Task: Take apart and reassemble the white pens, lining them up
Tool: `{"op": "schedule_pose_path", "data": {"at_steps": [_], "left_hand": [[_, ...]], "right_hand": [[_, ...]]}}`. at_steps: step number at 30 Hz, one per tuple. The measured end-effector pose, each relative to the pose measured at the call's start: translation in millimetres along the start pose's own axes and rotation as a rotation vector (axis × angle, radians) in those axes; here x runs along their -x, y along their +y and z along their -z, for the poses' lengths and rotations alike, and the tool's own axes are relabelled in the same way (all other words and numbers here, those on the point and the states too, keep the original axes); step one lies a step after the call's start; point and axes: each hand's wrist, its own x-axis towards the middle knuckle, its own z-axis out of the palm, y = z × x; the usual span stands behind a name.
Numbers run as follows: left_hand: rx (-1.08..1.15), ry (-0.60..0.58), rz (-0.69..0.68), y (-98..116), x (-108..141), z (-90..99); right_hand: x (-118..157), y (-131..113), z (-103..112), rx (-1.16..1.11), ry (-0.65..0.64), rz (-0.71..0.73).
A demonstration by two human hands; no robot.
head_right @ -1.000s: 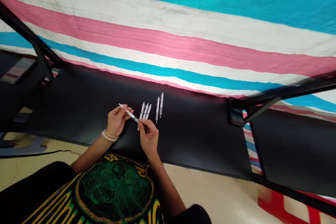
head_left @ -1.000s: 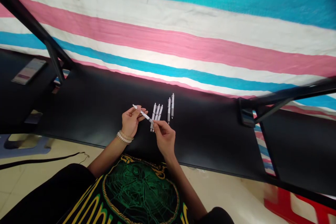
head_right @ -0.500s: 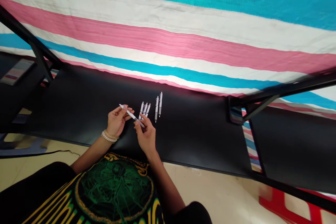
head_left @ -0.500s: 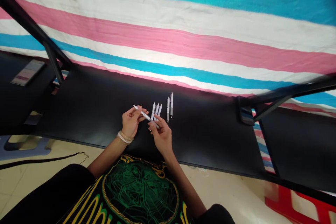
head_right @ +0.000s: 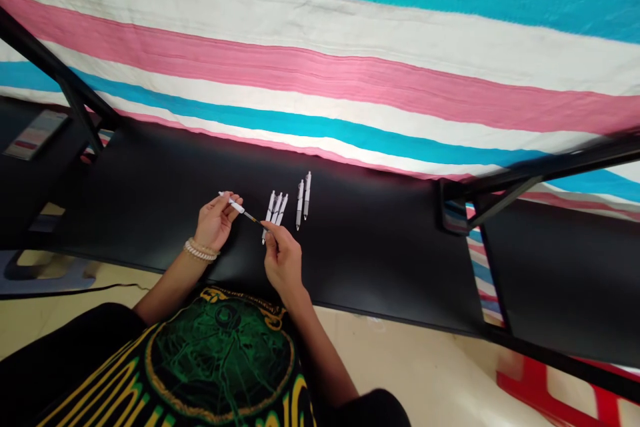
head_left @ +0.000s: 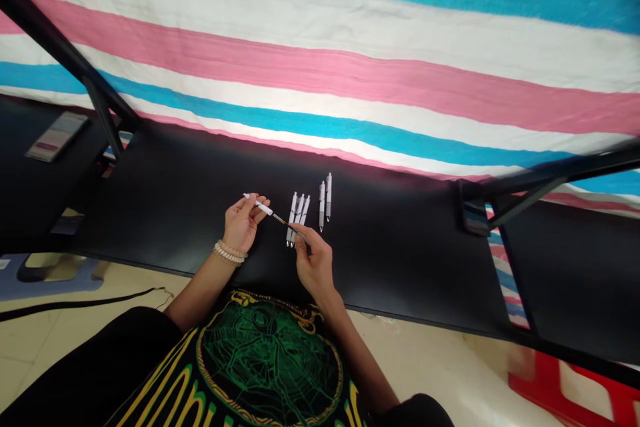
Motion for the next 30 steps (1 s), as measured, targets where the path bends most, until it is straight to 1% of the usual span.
{"op": "schedule_pose_path", "data": {"at_steps": [2, 5, 11, 13, 16, 17, 19, 24, 27, 30], "left_hand": [[-0.025, -0.024, -0.003, -6, 6, -4.7], [-0.078, -0.055, -0.030, -13, 14, -10.2], [-0.147, -0.085, -0.041, -16, 17, -14.7], [-0.148, -0.088, -0.038, -16, 16, -15.5], [-0.144, -0.083, -0.039, -16, 16, -16.0], [-0.144, -0.079, -0.040, -16, 16, -15.9], [-0.141, -0.074, -0.041, -16, 16, -15.6], [-0.109, -0.067, -0.024, -18, 15, -15.7], [-0.082, -0.054, 0.003, -19, 15, -16.0], [-0.069, -0.048, 0.020, -20, 14, -14.7]], "right_hand": [[-2, -3, -5, 0.037, -0.010, 0.013], [-3, -6, -12, 0.075, 0.016, 0.025], [-4, -7, -20, 0.042, 0.145, 0.068], [-4, -5, -21, 0.028, 0.162, 0.027], [-3, -1, -21, -0.023, 0.139, -0.073], [-3, 0, -21, -0.030, 0.141, -0.084], [-4, 0, -21, -0.010, 0.162, -0.050], [-6, -1, -20, 0.074, 0.220, 0.109], [-6, 0, -21, 0.082, 0.220, 0.124], [-6, 3, -22, 0.052, 0.208, 0.079]]}}
